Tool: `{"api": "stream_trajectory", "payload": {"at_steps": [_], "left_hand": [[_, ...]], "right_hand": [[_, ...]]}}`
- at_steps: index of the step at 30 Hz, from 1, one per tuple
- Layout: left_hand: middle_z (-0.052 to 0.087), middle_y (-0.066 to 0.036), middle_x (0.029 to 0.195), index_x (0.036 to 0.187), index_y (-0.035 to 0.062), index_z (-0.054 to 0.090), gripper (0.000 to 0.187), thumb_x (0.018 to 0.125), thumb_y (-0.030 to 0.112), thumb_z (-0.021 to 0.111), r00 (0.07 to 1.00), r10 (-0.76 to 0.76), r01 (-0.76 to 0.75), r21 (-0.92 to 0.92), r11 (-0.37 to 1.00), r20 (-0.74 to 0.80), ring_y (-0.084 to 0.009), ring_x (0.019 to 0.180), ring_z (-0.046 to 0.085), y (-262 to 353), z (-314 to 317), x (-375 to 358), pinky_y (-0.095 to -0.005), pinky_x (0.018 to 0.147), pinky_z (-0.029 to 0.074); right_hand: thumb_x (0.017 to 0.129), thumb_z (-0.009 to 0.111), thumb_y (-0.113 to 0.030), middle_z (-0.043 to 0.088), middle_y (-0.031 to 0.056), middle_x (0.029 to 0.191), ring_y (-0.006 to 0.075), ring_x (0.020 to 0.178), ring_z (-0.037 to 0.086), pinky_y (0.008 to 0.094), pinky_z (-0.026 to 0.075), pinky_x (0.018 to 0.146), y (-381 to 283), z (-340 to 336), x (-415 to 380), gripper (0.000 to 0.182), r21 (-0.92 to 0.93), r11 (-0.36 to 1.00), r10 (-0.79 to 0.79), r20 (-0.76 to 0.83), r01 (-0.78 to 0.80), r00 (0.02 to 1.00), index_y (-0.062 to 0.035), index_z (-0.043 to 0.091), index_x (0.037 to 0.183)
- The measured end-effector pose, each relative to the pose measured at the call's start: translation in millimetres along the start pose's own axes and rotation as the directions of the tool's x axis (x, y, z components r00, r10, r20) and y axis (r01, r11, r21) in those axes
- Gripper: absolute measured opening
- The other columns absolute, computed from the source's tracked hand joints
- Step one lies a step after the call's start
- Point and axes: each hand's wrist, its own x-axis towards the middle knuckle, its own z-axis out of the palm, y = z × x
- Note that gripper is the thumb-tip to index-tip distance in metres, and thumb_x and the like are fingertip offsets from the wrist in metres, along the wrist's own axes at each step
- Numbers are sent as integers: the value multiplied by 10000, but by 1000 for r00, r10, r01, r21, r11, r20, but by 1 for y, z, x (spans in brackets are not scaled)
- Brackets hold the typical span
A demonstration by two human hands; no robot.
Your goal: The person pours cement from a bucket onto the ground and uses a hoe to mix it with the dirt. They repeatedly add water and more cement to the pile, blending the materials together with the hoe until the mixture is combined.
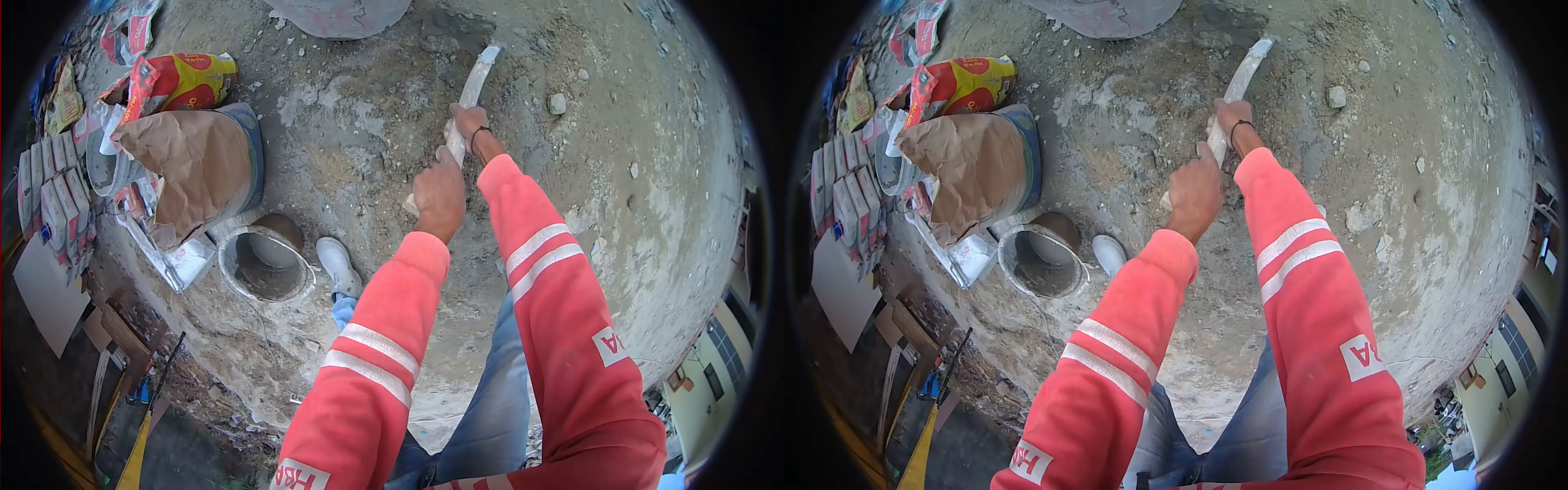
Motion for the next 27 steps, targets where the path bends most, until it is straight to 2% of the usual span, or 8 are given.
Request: {"api": "stream_trajectory", "payload": {"at_steps": [5,8,10,16,18,22,26,27], "left_hand": [[706,-247,872,1422,-85,308,808,782,139,746,966,-112,117,-10,993,234,-407,819,721,-43,9,-121,-478,697,583],[703,-244,839,1432,-72,300,830,767,155,741,951,-136,132,34,991,278,-403,770,715,-69,21,-194,-491,666,577],[700,-240,808,1436,-52,295,822,774,170,729,936,-150,149,28,988,317,-407,732,708,-81,19,-251,-502,648,569],[678,-254,763,1382,73,353,728,774,233,721,846,-257,334,-90,938,467,-460,699,678,-99,0,-374,-548,645,547],[680,-247,761,1361,88,380,692,780,243,722,896,-178,278,-202,939,406,-457,691,676,-104,10,-370,-542,642,543],[682,-221,778,1294,136,453,604,775,255,739,990,109,-42,-545,837,91,-453,702,663,-99,46,-293,-536,640,528],[678,-208,808,1165,99,561,482,755,243,769,982,124,-179,-515,838,-141,-436,768,666,-70,66,-151,-495,656,524],[679,-224,840,1158,73,601,468,750,225,773,983,98,-165,-511,843,-157,-438,813,669,-71,78,-118,-470,688,539]], "right_hand": [[886,697,-182,665,153,696,262,521,671,412,551,448,94,33,-89,305,-209,976,47,-40,-54,998,96,609,976],[897,680,-136,615,115,656,227,489,626,385,500,410,177,39,-140,229,-112,990,87,-21,-89,996,53,564,953],[897,682,-126,559,92,641,204,455,565,371,461,385,162,35,-225,332,52,984,171,27,-172,985,14,463,1104],[891,670,-42,539,65,674,183,469,554,344,472,398,192,20,-364,350,159,951,270,-2,-267,963,-37,427,1142],[891,670,-37,543,64,683,179,478,559,337,474,404,181,13,-372,358,167,955,250,-4,-245,968,-35,428,1156],[897,667,-18,557,71,744,163,516,572,310,475,423,110,-11,-333,447,233,960,-120,-161,156,980,-6,413,1265],[934,660,-67,564,85,778,138,526,563,282,471,430,30,-6,-246,398,41,856,-484,-284,515,828,-3,395,1223],[895,680,-62,600,140,836,241,628,612,370,508,566,42,0,-202,453,-141,790,-606,-331,597,723,15,412,1251]]}}
